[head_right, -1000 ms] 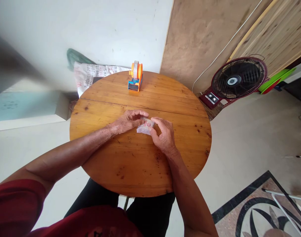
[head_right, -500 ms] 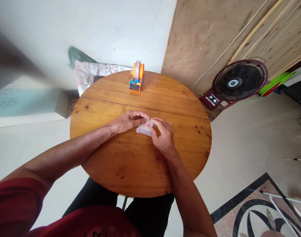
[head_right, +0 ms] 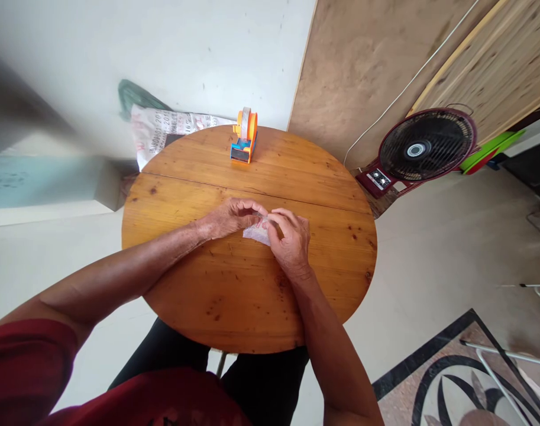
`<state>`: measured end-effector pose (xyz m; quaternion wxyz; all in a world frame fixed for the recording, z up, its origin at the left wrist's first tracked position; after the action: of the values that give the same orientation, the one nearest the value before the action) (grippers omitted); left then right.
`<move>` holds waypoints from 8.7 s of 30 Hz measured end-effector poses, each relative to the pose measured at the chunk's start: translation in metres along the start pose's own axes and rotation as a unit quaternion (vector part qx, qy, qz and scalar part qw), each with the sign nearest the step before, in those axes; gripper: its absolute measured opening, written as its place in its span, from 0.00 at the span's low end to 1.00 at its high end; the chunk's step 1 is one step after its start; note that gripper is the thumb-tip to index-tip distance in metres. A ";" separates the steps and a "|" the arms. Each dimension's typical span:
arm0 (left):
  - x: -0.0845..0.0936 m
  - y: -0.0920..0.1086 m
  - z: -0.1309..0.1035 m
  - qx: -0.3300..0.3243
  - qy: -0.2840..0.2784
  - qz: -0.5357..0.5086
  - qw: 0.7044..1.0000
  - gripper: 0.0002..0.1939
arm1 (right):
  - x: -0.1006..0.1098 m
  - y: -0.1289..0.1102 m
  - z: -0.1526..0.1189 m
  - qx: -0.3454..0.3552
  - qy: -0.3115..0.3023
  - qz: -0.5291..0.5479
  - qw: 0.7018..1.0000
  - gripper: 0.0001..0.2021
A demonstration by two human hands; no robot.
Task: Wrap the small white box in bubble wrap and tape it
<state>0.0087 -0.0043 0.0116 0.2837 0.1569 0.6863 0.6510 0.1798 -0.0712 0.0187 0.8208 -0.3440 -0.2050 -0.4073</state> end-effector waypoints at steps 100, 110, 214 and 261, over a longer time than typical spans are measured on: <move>-0.002 -0.001 0.000 -0.014 0.001 0.082 0.997 0.12 | 0.007 0.002 -0.003 0.010 -0.036 -0.002 0.999 0.10; -0.003 -0.001 0.000 -0.019 -0.015 0.065 0.998 0.14 | -0.001 0.008 -0.003 -0.050 -0.057 0.074 0.994 0.11; -0.005 0.000 -0.003 -0.085 0.009 0.111 0.990 0.07 | 0.012 -0.001 -0.003 0.009 -0.106 0.033 0.994 0.07; 0.016 0.005 0.005 0.012 0.086 0.091 0.992 0.10 | 0.027 0.001 -0.001 -0.129 -0.236 0.077 0.960 0.34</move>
<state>-0.0014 0.0096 0.0136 0.1615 0.1657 0.6985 0.6771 0.1963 -0.0856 0.0341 0.7266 -0.5481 -0.3118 -0.2728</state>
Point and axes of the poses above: each hand's wrist, its own z-axis towards the middle knuckle, its own x-axis out of the back of the hand, y = z × x, the point moved 1 cm from there along z, towards the middle knuckle, and after that the axes turned 4 degrees about y, right-handed, at the moved point
